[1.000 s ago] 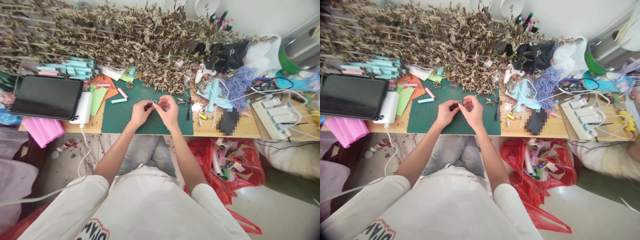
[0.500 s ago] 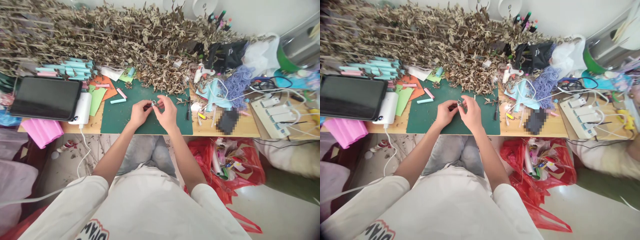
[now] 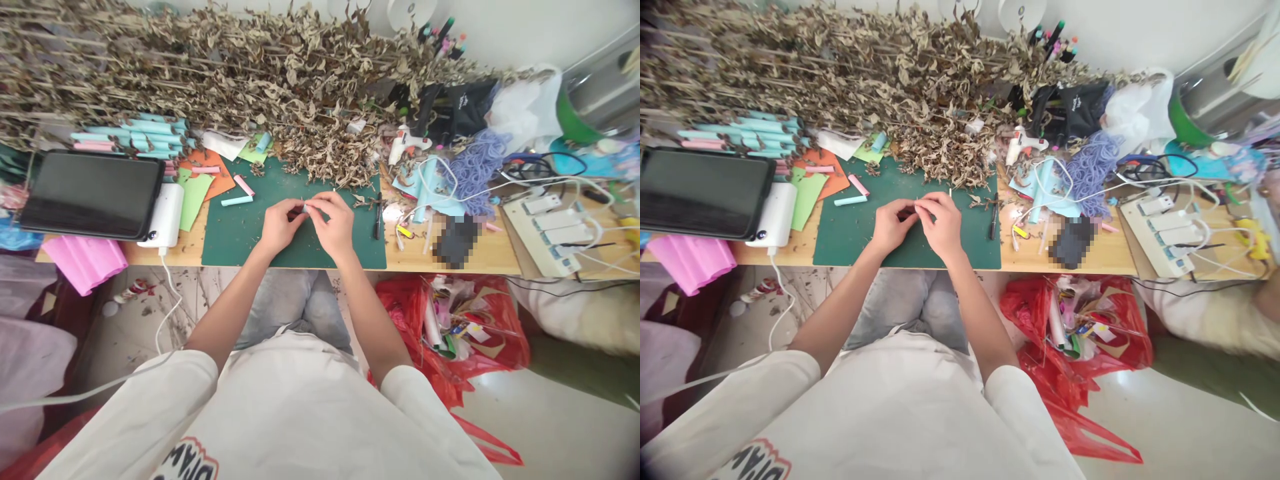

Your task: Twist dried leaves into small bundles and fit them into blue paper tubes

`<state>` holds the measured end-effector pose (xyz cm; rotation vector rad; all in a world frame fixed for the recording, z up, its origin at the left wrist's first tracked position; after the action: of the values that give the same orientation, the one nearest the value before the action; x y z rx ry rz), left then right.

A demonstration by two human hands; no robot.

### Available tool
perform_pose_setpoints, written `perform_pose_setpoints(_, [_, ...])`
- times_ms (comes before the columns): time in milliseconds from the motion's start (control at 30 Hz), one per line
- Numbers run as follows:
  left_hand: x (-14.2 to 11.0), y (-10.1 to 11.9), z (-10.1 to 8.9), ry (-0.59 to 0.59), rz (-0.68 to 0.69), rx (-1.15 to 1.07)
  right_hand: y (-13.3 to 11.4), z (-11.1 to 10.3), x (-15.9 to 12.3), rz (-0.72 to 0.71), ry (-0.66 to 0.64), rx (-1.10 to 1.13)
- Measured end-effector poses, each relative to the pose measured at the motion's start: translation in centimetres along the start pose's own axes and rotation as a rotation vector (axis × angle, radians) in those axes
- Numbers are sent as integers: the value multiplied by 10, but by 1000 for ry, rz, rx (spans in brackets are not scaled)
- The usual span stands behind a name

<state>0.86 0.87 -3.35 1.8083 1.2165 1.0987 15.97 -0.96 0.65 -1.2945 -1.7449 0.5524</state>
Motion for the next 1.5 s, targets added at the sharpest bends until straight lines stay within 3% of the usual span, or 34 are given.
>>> perform_pose_setpoints(167, [-1, 3, 0, 62, -50, -8, 12, -10, -9, 29, 138, -127])
perform_pose_setpoints(233, [0, 5, -1, 124, -81, -28, 16, -12, -11, 41, 70, -220])
perform_pose_setpoints(400, [0, 5, -2, 193, -98, -62, 16, -6, -5, 24, -238, -390])
perform_pose_setpoints(600, [0, 4, -2, 181, -93, -52, 18, 5, 4, 63, -270, -478])
perform_pose_setpoints(700, [0, 4, -1, 130, -70, -65, 22, 2, 5, 96, -236, -409])
perform_pose_setpoints(867, [0, 2, 1, 18, -37, -34, 16, -14, 5, 123, 42, -56])
perform_pose_setpoints(933, [0, 1, 1, 8, -29, -17, 9, -17, 5, 124, 90, 55])
perform_pose_setpoints(1133, [0, 4, -1, -5, -2, -7, -5, -4, 7, 71, 100, 130])
perform_pose_setpoints(1300, [0, 5, -1, -9, 1, -6, 2, 4, 0, 30, 55, 12])
perform_pose_setpoints(1500, [0, 5, -1, -6, -4, -31, 7, -1, -10, -66, 18, -106])
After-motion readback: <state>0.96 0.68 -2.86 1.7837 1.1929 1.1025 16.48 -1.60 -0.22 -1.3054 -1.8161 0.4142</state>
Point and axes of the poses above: each hand's wrist, its own x-axis towards the middle knuckle, its own z-axis out of the palm, y = z × x, the point moved 1 cm from there along x, towards the middle knuckle, and after that the axes turned 3 degrees about -y, right-handed, at the moved point
